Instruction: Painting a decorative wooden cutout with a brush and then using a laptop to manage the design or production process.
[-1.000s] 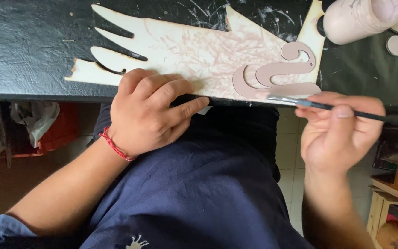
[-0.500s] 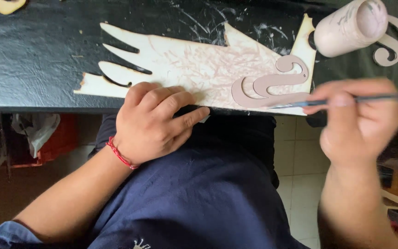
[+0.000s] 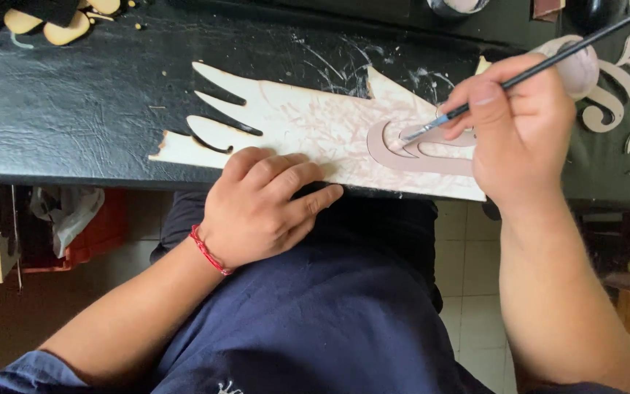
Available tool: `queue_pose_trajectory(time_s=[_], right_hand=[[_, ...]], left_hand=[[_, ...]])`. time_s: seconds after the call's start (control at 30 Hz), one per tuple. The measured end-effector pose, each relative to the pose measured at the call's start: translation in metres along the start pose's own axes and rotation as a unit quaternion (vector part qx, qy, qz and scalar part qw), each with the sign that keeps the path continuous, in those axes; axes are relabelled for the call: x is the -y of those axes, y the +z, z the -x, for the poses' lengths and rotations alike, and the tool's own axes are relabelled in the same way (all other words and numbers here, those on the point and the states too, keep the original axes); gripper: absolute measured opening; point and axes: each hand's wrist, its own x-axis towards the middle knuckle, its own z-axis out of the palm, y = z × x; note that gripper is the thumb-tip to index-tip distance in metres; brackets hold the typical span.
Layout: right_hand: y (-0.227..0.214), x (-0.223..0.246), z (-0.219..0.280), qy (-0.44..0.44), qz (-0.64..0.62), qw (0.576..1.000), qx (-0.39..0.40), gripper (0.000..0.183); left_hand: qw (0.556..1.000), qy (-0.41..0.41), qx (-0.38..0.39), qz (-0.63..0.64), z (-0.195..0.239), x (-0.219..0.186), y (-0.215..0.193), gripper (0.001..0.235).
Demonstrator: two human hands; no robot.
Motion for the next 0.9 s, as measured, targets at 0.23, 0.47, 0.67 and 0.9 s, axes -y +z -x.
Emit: queue_pose_trajectory(time_s=[0.23, 0.47, 0.67, 0.9], right_hand=[[0.004, -0.014, -0.008, 0.084, -0.044, 0.995, 0.003, 0.029], [0.013, -0.021, -0.022, 0.152, -0.054, 0.984, -0.071, 0.020], [0.008, -0.022, -0.021, 0.162, -0.042, 0.981, -0.094, 0.019], [-0.001, -0.007, -0.013, 0.136, -0.034, 0.983, -0.120, 0.018]], left_hand=[[1.000, 0.000, 0.002, 0.023, -0.002, -0.002, -0.003, 0.029], [0.997, -0.013, 0.001, 0.078, -0.008, -0.003, -0.013, 0.029], [0.997, -0.009, -0.003, 0.071, -0.007, -0.003, -0.012, 0.030], [0.997, -0.013, -0.010, 0.069, -0.006, -0.004, -0.010, 0.029]])
